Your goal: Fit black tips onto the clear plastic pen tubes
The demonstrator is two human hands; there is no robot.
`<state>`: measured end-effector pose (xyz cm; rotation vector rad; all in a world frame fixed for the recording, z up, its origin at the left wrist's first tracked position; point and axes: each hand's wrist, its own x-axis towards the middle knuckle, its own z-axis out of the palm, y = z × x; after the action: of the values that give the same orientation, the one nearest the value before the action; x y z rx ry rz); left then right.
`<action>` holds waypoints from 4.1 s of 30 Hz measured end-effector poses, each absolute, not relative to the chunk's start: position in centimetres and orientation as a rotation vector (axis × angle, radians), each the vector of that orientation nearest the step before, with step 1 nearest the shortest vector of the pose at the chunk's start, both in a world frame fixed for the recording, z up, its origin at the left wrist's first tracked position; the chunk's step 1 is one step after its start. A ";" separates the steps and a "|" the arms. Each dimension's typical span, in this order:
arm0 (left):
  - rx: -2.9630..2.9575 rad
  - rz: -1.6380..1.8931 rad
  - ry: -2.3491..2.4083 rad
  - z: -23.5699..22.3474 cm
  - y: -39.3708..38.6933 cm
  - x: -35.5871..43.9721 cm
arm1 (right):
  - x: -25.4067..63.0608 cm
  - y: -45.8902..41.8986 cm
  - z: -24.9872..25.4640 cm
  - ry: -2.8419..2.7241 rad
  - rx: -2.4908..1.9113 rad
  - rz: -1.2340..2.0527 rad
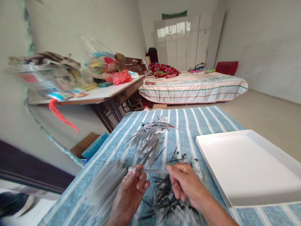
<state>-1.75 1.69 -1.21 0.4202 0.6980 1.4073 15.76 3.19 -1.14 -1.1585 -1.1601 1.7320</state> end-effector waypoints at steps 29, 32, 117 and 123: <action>0.392 1.561 0.996 -1.3 1.8 -2.5 | 14.5 2.2 -1.5 -1.532 -1.180 1.582; 0.404 1.548 0.983 -1.4 1.8 -2.5 | 14.5 2.1 -1.4 -1.587 -1.175 1.537; 0.703 0.925 0.458 0.4 -0.2 -2.9 | 18.7 4.4 -0.3 -1.393 -1.213 1.687; 0.773 1.251 0.510 -0.1 0.0 -2.4 | 16.7 3.3 -0.7 -1.314 -1.111 1.818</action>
<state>-2.41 0.03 -0.07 0.7729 0.5104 1.2511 16.71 3.34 -0.74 -1.1115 -1.3144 1.8179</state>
